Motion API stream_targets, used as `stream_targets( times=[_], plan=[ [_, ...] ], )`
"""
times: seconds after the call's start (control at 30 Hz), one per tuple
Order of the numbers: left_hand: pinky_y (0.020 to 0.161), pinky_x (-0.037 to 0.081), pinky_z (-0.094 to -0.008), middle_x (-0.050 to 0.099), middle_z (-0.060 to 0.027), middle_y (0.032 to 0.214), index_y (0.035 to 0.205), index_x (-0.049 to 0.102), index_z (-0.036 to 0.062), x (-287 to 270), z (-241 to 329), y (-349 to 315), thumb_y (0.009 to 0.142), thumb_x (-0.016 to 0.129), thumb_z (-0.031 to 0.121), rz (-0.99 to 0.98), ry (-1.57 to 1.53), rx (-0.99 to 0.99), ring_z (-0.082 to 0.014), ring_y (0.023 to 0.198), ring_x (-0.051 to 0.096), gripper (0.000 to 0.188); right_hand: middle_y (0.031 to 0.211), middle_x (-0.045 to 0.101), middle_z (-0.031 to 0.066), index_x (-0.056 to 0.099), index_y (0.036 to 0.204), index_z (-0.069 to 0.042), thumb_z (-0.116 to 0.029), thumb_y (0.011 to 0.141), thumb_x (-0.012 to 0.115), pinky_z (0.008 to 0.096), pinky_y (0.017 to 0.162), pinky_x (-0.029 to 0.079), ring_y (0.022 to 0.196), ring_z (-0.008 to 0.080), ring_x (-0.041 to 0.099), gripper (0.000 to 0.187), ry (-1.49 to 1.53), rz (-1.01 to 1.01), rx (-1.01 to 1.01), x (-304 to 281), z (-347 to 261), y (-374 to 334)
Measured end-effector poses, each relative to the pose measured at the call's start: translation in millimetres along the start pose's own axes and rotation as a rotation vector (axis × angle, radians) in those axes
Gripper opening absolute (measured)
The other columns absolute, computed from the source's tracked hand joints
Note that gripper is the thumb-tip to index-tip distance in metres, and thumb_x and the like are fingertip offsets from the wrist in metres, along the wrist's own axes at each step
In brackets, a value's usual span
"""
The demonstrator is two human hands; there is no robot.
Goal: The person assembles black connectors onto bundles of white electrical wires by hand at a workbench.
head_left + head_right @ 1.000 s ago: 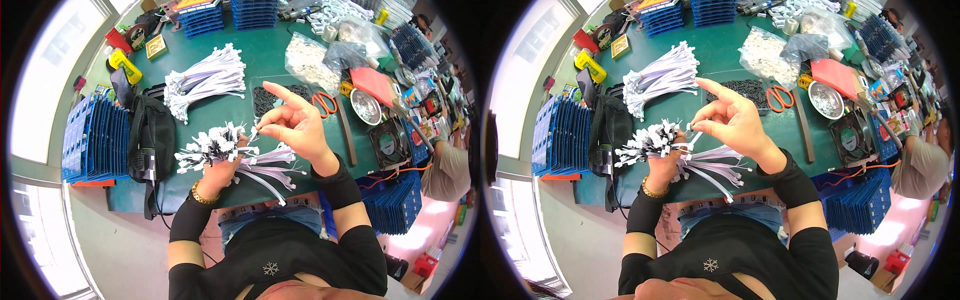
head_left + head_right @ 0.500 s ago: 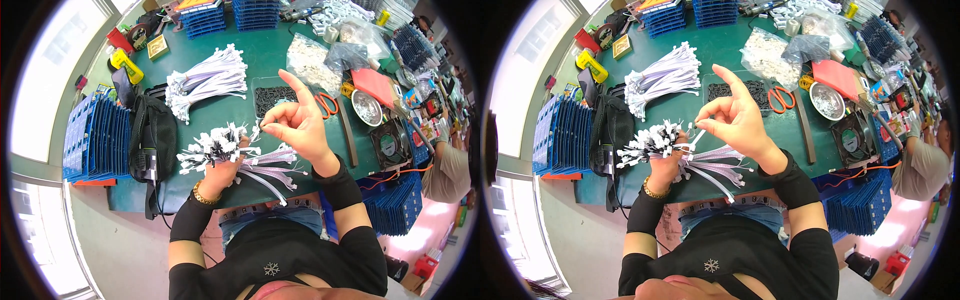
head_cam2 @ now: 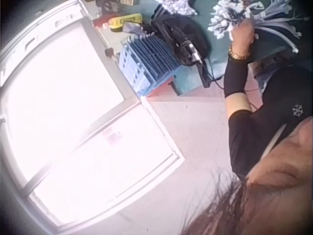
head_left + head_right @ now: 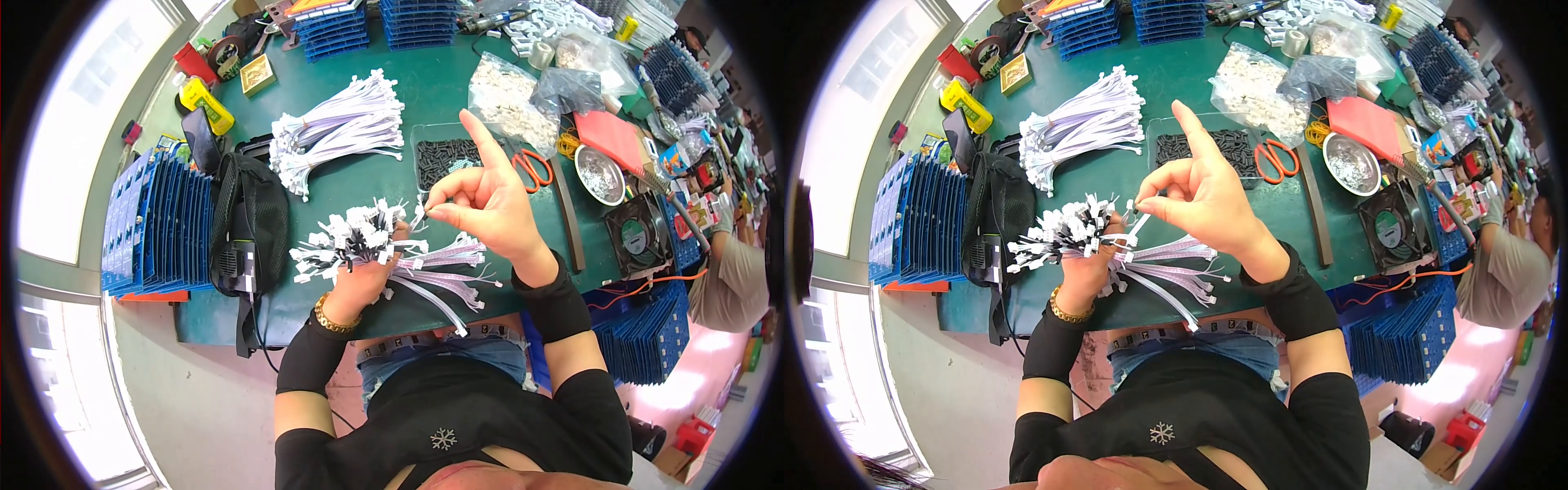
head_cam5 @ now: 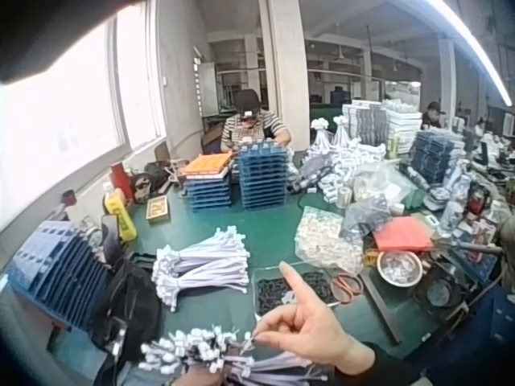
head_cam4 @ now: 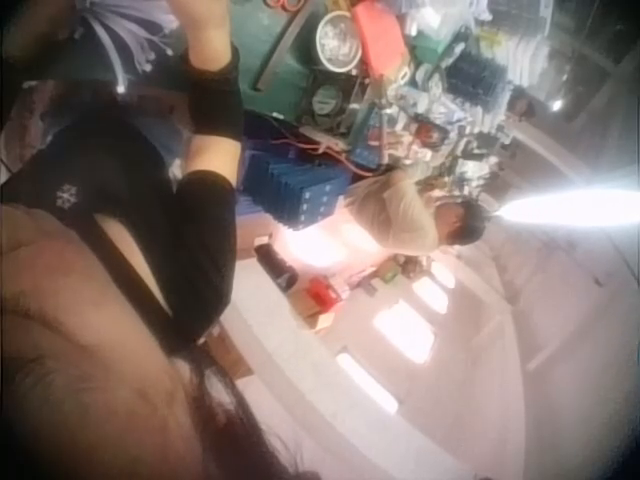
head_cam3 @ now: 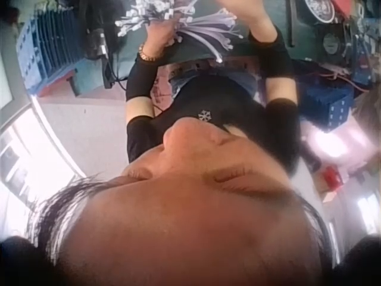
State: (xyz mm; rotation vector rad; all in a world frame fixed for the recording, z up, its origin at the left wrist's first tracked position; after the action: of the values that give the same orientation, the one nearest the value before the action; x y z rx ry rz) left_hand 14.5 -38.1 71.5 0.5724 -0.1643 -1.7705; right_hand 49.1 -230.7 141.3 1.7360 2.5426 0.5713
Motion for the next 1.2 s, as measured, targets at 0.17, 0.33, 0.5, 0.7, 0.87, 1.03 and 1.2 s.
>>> stream_targets(
  times=[0.17, 0.33, 0.5, 0.7, 0.87, 1.03, 1.2],
  plan=[
    [0.067, 0.042, -0.0257, 0.056, -0.0039, 0.088, 0.088, 0.057, -0.0009, 3, 6, 5, 0.082, 0.061, 0.004, 0.055, -0.028, 0.047, -0.0113, 0.076, 0.051, 0.009, 0.082, 0.063, 0.0127, 0.000, 0.142, -0.005, 0.010, 0.072, 0.065, 0.0148, 0.055, 0.038, 0.060, 0.0029, 0.050, 0.097, 0.007, -0.034, 0.019, -1, -2, 0],
    [0.080, 0.044, -0.0318, 0.062, -0.0077, 0.095, 0.097, 0.061, 0.0021, 3, 2, 2, 0.080, 0.058, 0.002, 0.072, 0.041, -0.101, -0.0204, 0.090, 0.058, 0.017, 0.081, 0.063, 0.0101, -0.001, 0.143, -0.008, 0.010, 0.071, 0.063, 0.0140, 0.050, 0.032, 0.053, -0.0001, 0.042, 0.098, 0.010, -0.118, 0.034, -2, -5, 0],
    [0.077, 0.045, -0.0299, 0.062, -0.0060, 0.093, 0.096, 0.062, 0.0025, 1, 10, 6, 0.081, 0.060, 0.006, 0.095, -0.036, -0.090, -0.0177, 0.087, 0.059, 0.015, 0.080, 0.062, 0.0075, -0.005, 0.143, -0.010, 0.009, 0.071, 0.063, 0.0141, 0.048, 0.031, 0.051, -0.0006, 0.040, 0.100, -0.030, -0.154, 0.040, 2, 0, 1],
    [0.063, 0.045, -0.0252, 0.061, -0.0038, 0.082, 0.092, 0.062, 0.0013, 3, 4, 4, 0.082, 0.062, 0.006, 0.233, -0.291, -0.134, -0.0116, 0.071, 0.057, 0.012, 0.082, 0.063, 0.0065, -0.009, 0.142, -0.011, 0.010, 0.072, 0.060, 0.0135, 0.048, 0.030, 0.050, -0.0009, 0.040, 0.101, -0.145, -0.149, -0.081, 16, 12, -4],
    [0.062, 0.045, -0.0238, 0.060, -0.0016, 0.081, 0.095, 0.059, 0.0008, 4, 11, 7, 0.083, 0.060, 0.006, 0.292, -0.425, -0.178, -0.0101, 0.071, 0.056, 0.012, 0.085, 0.063, 0.0066, -0.016, 0.140, -0.012, 0.010, 0.072, 0.058, 0.0134, 0.047, 0.029, 0.048, -0.0008, 0.039, 0.103, -0.189, -0.124, -0.148, 21, 24, -6],
    [0.066, 0.045, -0.0237, 0.061, -0.0022, 0.083, 0.094, 0.059, 0.0010, 4, 8, 8, 0.082, 0.060, 0.005, 0.291, -0.568, -0.279, -0.0101, 0.074, 0.056, 0.013, 0.079, 0.065, 0.0040, 0.046, 0.127, -0.004, 0.003, 0.071, 0.065, 0.0175, 0.048, 0.039, 0.048, 0.0012, 0.043, 0.060, -0.448, -0.055, -0.403, 16, 25, -3],
    [0.064, 0.042, -0.0214, 0.059, -0.0012, 0.083, 0.092, 0.058, 0.0015, 3, -3, 5, 0.077, 0.061, -0.001, 0.249, -0.543, -0.245, -0.0085, 0.073, 0.054, 0.016, 0.075, 0.066, 0.0067, 0.063, 0.103, -0.004, -0.005, 0.074, 0.066, 0.0240, 0.058, 0.047, 0.062, 0.0109, 0.060, 0.030, -0.810, -0.041, -0.162, -38, 28, 30]
  ],
)
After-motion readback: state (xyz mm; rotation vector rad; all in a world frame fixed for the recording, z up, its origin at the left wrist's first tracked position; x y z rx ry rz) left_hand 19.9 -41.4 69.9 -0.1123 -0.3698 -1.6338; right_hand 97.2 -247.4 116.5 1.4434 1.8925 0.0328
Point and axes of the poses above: each hand's wrist, its own y-axis towards the middle knuckle, its own x-axis out of the palm, z = x × y, the point moved 2 cm from there along y, towards the middle knuckle
